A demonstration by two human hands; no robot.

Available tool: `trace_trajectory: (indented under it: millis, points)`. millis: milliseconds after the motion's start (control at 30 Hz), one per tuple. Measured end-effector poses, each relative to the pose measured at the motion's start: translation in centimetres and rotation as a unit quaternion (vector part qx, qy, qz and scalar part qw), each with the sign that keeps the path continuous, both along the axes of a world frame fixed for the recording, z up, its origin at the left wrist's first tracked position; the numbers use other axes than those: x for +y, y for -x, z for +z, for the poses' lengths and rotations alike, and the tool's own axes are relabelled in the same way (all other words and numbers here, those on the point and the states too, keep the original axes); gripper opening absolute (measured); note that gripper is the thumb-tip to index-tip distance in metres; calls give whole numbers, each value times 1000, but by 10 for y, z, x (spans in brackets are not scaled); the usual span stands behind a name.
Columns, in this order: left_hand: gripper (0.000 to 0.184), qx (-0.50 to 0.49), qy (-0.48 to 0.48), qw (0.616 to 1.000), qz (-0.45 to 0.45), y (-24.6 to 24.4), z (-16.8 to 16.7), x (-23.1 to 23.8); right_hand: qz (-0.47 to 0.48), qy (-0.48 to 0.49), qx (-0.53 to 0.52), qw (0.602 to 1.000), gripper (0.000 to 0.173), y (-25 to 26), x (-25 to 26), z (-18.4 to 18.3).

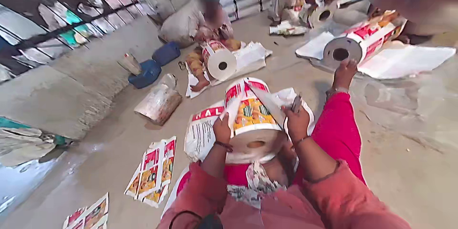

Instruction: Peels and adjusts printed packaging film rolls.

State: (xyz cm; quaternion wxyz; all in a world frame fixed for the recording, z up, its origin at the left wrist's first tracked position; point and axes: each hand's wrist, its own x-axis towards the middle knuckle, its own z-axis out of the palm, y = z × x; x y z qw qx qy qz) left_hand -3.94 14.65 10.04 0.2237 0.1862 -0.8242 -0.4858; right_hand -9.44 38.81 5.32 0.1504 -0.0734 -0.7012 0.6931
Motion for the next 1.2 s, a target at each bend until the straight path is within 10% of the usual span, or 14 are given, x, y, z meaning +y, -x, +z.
trace_trajectory:
  millis: [367,600,767,933,1200]
  points:
    - [40,62,50,996,27,12,-1,-37,-48,99,31,993,19,30,16,-12]
    - [39,81,140,985,-60,3,-6,-26,89,-167,160,969,16,-1,13,2]
    - [26,143,-93,976,-136,10,-21,-26,338,-282,-25,898,48,5,-4,56]
    - [27,173,-310,926,-127,11,-33,-20,245,-297,-114,916,39,70,-44,107]
    - [31,193,-415,882,-113,12,-43,-33,205,-566,-78,795,42,148,-116,122]
